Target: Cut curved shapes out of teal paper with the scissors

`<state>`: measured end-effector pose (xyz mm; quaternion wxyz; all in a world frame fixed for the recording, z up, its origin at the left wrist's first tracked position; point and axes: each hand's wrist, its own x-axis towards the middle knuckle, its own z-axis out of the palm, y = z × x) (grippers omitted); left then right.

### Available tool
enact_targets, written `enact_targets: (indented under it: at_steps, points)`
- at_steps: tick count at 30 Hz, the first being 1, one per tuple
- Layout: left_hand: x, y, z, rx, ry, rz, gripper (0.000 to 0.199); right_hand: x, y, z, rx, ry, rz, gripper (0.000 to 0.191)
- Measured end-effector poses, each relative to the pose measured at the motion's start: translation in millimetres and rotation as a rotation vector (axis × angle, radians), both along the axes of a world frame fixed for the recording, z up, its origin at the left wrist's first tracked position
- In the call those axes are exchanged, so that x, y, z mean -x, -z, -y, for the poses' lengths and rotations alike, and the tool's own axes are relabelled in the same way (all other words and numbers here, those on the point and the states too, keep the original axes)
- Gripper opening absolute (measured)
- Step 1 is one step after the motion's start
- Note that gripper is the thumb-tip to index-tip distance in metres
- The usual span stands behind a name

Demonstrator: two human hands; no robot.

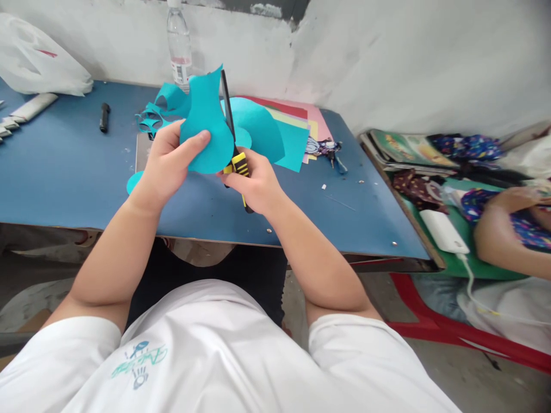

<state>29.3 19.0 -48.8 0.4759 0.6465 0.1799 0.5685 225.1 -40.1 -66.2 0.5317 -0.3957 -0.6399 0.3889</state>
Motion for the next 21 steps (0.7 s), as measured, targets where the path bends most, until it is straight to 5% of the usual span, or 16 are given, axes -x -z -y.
enact_targets:
  at_steps: [21]
  points:
    - [-2, -8.3, 1, -0.118, -0.098, -0.158, 0.051, -3, -7.5, 3, 0.057, -0.031, 0.067, 0.032]
